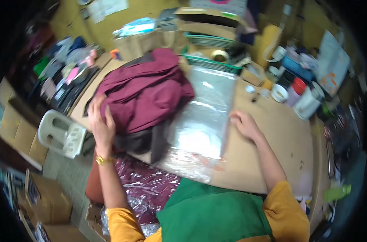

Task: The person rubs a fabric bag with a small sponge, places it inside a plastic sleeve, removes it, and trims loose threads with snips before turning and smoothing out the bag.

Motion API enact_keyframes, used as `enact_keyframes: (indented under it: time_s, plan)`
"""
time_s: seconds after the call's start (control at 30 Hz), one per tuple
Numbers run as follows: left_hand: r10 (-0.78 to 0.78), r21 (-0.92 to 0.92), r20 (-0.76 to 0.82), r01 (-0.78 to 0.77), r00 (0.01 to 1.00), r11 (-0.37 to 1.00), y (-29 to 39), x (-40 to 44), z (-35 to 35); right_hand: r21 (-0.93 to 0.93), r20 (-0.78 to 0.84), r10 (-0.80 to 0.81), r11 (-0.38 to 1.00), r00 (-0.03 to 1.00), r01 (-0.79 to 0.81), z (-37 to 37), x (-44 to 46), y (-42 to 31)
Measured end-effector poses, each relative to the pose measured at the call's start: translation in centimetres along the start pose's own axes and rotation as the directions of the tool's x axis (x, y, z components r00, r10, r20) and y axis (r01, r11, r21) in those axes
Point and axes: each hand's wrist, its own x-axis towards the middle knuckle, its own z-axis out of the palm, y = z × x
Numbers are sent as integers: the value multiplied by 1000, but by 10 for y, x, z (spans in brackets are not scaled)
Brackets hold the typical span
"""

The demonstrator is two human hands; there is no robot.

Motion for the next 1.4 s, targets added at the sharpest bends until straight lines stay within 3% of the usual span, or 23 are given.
enact_keyframes:
  time_s: [0.07,0.2,0.27,0.3,0.37,0.47,0.53,0.57,0.63,0.7,0.77,0.8,0.87,0.93,1.0,1.03,1.07,1.1,1.17,1.23,1.33,1.37,1.4]
  plan:
    - [85,26,100,-88,991,996,-9,40,46,-261,-348,-175,962,921,84,-10,31,101]
    - [89,85,451,-142,888,986,-24,89,104,-345,-395,-114,938,911,-32,-38,52,152]
    - [-170,317,752,-122,637,941,-6,109,101,-431,-348,-20,892,937,-141,-40,55,162]
    - [-195,345,740,-114,644,932,-18,118,105,-424,-338,-42,899,940,-112,-40,55,166]
    - [-70,118,782,-37,619,992,-52,132,119,-510,-353,-72,851,933,-127,-42,52,172]
    - [-57,34,587,45,808,998,-49,150,107,-587,-352,-9,781,936,-213,-50,37,165]
    - [-51,-5,244,54,968,999,-28,164,103,-544,-403,-17,809,915,-224,-53,29,164]
    - [-114,135,293,77,949,988,-9,178,93,-500,-458,-10,830,889,-248,-54,25,165]
    - [165,-6,-12,-165,986,986,57,178,78,-448,-464,-21,868,886,-214,-51,22,169]
    - [96,-119,331,-60,939,991,141,155,53,-389,-470,-17,902,882,-189,-43,8,173]
    - [290,-163,540,-240,790,957,208,111,49,-484,-426,-356,866,832,122,-42,-11,175]
    - [275,-161,680,-228,679,960,236,84,45,-486,-418,-353,865,837,123,-43,-16,177]
    - [498,-296,763,-462,412,836,268,22,55,-446,-373,-108,892,922,-76,-53,-24,184]
    - [454,-362,853,-334,259,870,289,-10,51,-347,-448,-12,924,894,-162,-65,-30,204]
    - [456,-328,838,-392,300,860,281,-57,70,-234,-518,88,942,851,-240,-71,-41,226]
    - [451,-270,820,-456,353,848,275,-75,81,6,-616,234,956,753,-292,-74,-42,235]
    - [328,-215,913,-398,244,892,279,-86,88,250,-666,389,920,636,-301,-76,-44,239]
    - [334,-225,889,-338,313,914,281,-109,99,417,-487,533,838,692,-352,-88,-62,181]
    - [354,-242,844,-304,402,921,300,-144,108,293,-502,255,949,826,-115,-55,-83,119]
    - [392,-309,808,-249,439,918,332,-159,106,297,-263,166,951,950,-84,-31,-111,39]
    - [468,-508,813,30,347,861,347,-153,97,-271,-157,-7,962,988,-36,-8,-134,50]
    - [493,-498,803,-77,336,864,343,-146,87,-254,-164,-102,965,981,58,-15,-138,60]
    - [503,-552,741,-25,445,834,335,-135,78,-239,-171,-196,959,966,152,-27,-142,74]
